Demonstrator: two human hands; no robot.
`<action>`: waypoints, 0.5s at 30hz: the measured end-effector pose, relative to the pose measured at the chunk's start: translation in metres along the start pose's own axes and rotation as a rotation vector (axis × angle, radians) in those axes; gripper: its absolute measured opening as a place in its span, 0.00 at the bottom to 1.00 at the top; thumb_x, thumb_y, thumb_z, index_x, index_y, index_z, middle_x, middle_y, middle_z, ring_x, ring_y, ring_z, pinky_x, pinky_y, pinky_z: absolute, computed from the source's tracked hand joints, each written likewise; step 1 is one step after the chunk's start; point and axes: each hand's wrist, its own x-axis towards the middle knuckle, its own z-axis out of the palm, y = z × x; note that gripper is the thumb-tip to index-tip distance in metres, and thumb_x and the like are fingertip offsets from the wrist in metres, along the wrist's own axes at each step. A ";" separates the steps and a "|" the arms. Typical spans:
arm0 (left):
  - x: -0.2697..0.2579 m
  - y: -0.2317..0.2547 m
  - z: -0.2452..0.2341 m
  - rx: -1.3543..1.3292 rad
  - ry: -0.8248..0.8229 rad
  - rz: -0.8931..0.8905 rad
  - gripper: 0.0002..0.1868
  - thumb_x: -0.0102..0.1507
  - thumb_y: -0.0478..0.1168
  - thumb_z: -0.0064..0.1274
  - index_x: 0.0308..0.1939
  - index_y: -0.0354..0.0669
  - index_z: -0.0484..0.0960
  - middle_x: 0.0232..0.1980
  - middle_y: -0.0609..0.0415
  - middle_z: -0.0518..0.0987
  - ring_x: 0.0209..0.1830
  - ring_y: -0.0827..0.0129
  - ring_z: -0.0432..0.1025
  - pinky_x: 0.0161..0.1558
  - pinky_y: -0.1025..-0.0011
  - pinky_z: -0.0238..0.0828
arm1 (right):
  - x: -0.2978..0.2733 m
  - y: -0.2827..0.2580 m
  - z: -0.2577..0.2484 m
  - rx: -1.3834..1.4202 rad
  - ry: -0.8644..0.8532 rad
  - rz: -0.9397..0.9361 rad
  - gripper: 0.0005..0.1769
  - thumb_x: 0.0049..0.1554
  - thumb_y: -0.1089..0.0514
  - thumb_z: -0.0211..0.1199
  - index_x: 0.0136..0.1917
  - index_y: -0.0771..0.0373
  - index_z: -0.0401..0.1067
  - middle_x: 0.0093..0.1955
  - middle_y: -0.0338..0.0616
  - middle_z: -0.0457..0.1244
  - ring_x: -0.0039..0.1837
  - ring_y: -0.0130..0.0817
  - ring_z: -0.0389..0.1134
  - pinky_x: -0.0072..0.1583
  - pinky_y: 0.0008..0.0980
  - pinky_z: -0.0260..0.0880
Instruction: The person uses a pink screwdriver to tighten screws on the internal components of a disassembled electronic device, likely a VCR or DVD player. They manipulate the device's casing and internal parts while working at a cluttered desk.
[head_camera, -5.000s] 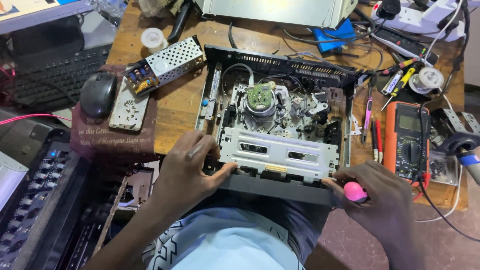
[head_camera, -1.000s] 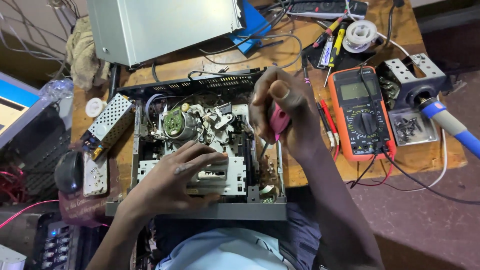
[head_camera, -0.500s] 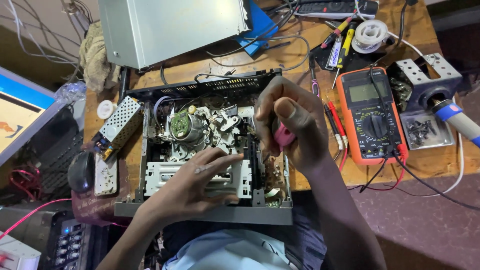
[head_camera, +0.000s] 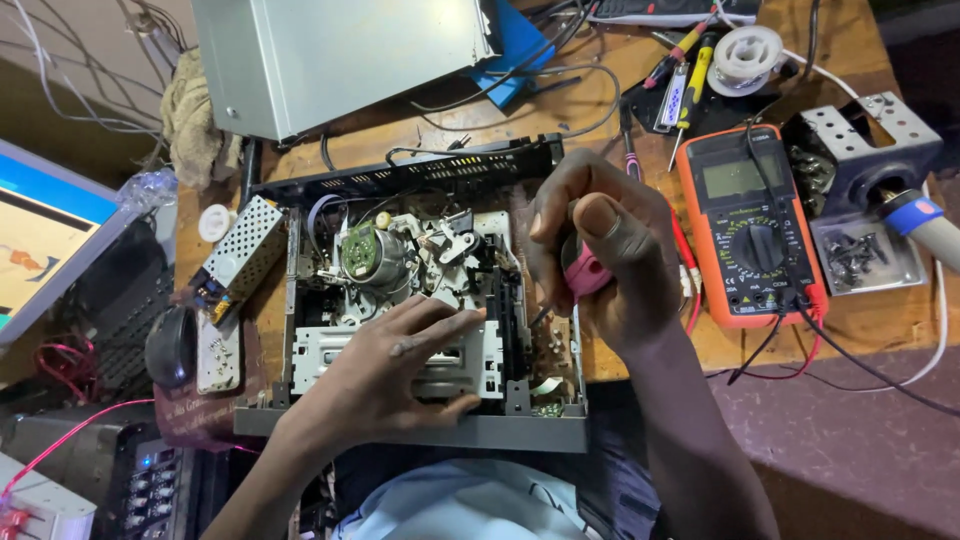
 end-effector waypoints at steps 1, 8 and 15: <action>0.000 0.001 -0.001 -0.064 0.021 0.004 0.44 0.61 0.54 0.72 0.77 0.46 0.72 0.56 0.45 0.79 0.51 0.56 0.75 0.49 0.57 0.79 | 0.000 0.001 -0.001 0.012 0.005 0.005 0.29 0.61 0.33 0.67 0.43 0.61 0.68 0.24 0.43 0.55 0.23 0.28 0.54 0.30 0.23 0.51; 0.003 0.003 -0.007 -0.172 0.006 -0.017 0.39 0.64 0.53 0.69 0.75 0.48 0.73 0.52 0.49 0.77 0.49 0.59 0.73 0.46 0.61 0.73 | -0.001 0.002 -0.003 0.024 0.021 0.009 0.30 0.61 0.33 0.68 0.42 0.62 0.67 0.27 0.41 0.55 0.22 0.28 0.55 0.28 0.22 0.49; 0.010 0.009 -0.020 -0.197 -0.157 -0.137 0.46 0.67 0.64 0.56 0.84 0.52 0.61 0.56 0.44 0.77 0.57 0.53 0.73 0.53 0.54 0.72 | -0.002 0.001 0.001 -0.037 -0.009 0.018 0.27 0.62 0.34 0.65 0.44 0.60 0.68 0.26 0.42 0.58 0.24 0.26 0.56 0.28 0.22 0.52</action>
